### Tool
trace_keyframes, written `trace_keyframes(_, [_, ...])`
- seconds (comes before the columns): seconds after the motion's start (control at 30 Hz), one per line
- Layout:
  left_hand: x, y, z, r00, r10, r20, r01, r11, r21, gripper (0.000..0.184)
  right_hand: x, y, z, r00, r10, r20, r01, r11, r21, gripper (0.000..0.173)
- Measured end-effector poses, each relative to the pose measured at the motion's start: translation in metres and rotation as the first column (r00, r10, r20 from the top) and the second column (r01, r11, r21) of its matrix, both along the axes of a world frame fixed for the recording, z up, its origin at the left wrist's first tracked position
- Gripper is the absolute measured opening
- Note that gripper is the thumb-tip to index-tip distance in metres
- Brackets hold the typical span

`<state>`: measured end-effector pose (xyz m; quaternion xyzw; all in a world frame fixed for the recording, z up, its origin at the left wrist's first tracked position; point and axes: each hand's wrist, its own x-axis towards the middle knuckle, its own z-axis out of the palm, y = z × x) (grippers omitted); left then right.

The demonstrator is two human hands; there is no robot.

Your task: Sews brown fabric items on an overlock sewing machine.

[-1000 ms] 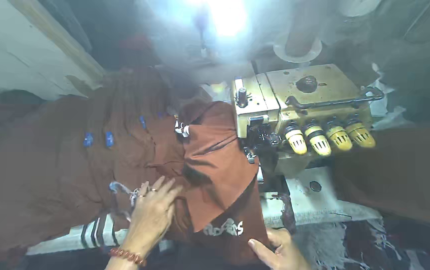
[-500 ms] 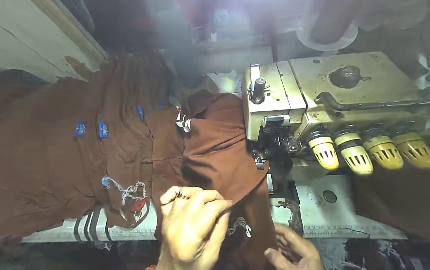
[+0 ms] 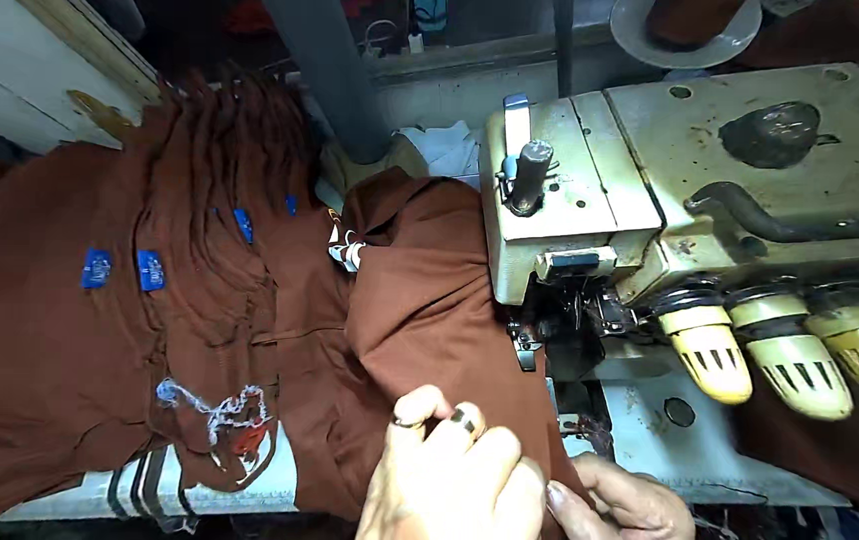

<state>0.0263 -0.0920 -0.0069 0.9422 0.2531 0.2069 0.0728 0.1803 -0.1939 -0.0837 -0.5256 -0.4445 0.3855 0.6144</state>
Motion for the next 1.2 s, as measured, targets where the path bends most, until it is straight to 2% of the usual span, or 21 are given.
trace_keyframes(0.1, [0.017,0.011,-0.012,0.994,0.07,0.086,-0.073,0.997,0.038,0.015,-0.001,0.022,-0.001,0.991,-0.071,0.113,0.061,0.994,0.088,0.014])
trace_keyframes(0.2, [0.02,0.013,-0.011,0.986,0.146,0.073,-0.147,0.989,-0.001,0.016,-0.001,0.031,0.0,0.976,-0.118,0.186,0.098,0.989,0.112,0.024])
trace_keyframes(0.27, [0.013,0.01,-0.007,0.982,0.179,0.052,-0.175,0.982,-0.077,0.016,0.002,0.028,0.006,0.992,-0.061,0.111,0.054,0.996,0.068,0.019])
trace_keyframes(0.37, [-0.004,0.009,-0.004,0.986,0.146,0.076,-0.127,0.969,-0.21,0.018,0.008,0.019,0.011,0.997,0.035,-0.067,-0.034,0.999,0.02,0.008])
trace_keyframes(0.47, [-0.015,0.006,-0.008,0.966,0.136,0.22,-0.066,0.952,-0.298,0.018,0.013,0.012,0.013,0.974,0.094,-0.205,-0.092,0.996,0.019,0.016])
trace_keyframes(0.57, [-0.018,0.002,-0.008,0.95,0.108,0.293,-0.015,0.953,-0.301,0.016,0.013,0.012,0.011,0.932,0.103,-0.348,-0.101,0.995,0.024,0.02])
trace_keyframes(0.63, [-0.017,0.0,-0.009,0.954,0.083,0.288,0.009,0.952,-0.306,0.016,0.011,0.012,0.012,0.888,0.093,-0.45,-0.098,0.995,0.011,0.021])
trace_keyframes(0.73, [-0.014,-0.001,-0.011,0.968,0.075,0.241,0.005,0.949,-0.316,0.013,0.01,0.013,0.013,0.861,0.077,-0.502,-0.108,0.994,-0.033,0.02])
trace_keyframes(0.87, [-0.003,-0.009,-0.007,0.982,0.147,0.115,-0.106,0.947,-0.303,0.018,0.011,0.014,0.014,0.854,0.086,-0.513,-0.133,0.989,-0.057,0.025])
trace_keyframes(0.9, [-0.001,-0.01,-0.009,0.983,0.156,0.099,-0.122,0.95,-0.286,0.014,0.012,0.014,0.015,0.857,0.097,-0.505,-0.147,0.987,-0.06,0.025])
trace_keyframes(0.97, [0.001,-0.011,-0.01,0.984,0.155,0.087,-0.125,0.949,-0.288,0.015,0.014,0.014,0.012,0.877,0.119,-0.465,-0.156,0.987,-0.042,0.02])
trace_keyframes(1.07, [-0.002,-0.012,-0.009,0.984,0.137,0.114,-0.091,0.936,-0.341,0.015,0.016,0.014,0.004,0.923,0.133,-0.361,-0.138,0.99,0.012,0.009])
trace_keyframes(1.2, [-0.005,-0.014,-0.009,0.968,0.137,0.209,-0.065,0.946,-0.319,0.017,0.018,0.008,0.013,0.931,0.126,-0.343,-0.154,0.987,-0.053,0.024])
